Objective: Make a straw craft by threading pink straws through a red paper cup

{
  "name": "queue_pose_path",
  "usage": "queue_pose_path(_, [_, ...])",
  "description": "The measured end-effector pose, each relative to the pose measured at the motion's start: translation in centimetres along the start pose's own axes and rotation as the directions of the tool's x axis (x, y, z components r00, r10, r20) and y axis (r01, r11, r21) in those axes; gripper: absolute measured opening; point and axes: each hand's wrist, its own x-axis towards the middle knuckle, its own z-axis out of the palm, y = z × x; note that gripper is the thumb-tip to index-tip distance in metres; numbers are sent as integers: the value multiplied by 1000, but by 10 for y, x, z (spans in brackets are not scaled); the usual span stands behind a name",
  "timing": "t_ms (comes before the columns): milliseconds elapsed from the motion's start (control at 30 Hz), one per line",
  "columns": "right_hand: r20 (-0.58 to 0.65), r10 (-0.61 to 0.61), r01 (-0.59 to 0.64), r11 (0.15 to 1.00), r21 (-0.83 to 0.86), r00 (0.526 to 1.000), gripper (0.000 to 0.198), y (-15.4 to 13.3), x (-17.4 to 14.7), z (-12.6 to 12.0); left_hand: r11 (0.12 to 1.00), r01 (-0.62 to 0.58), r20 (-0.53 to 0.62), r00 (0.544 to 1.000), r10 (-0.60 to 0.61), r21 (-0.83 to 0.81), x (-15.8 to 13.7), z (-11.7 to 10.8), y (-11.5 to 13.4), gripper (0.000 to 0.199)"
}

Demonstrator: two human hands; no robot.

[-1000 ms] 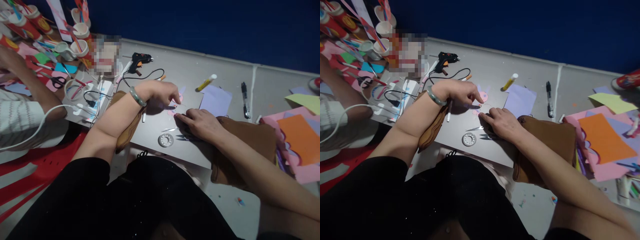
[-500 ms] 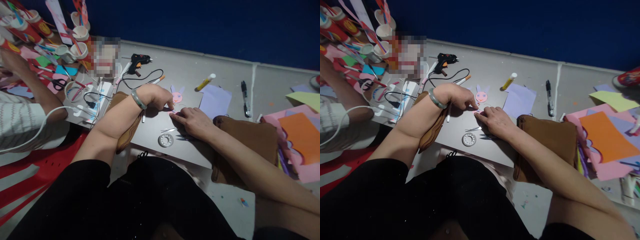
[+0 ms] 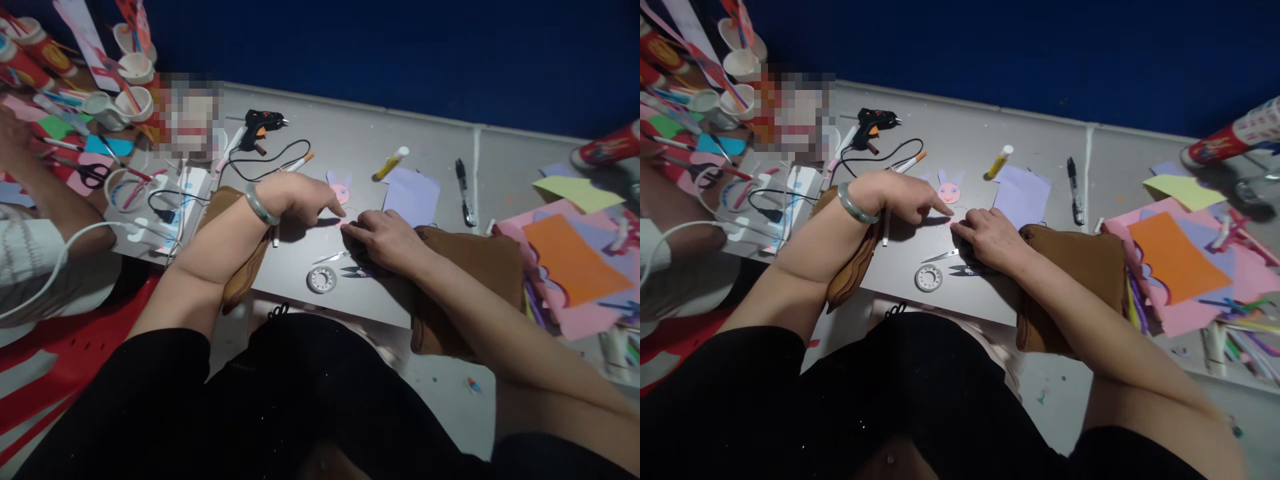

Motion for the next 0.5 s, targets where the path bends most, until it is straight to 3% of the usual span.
queue_pose_path(133, [8, -23, 23, 997, -67, 1000, 50, 3, 1, 3, 989, -13, 135, 991, -7, 147, -1, 0, 12, 67])
queue_pose_path(333, [-16, -53, 50, 990, -129, 998, 49, 9, 1, 5, 981, 129, 89, 986, -143, 143, -6, -7, 8, 40])
queue_pose_path(500, [-32, 4, -9, 990, -141, 999, 47, 6, -1, 4, 980, 123, 48, 990, -132, 156, -5, -10, 7, 27])
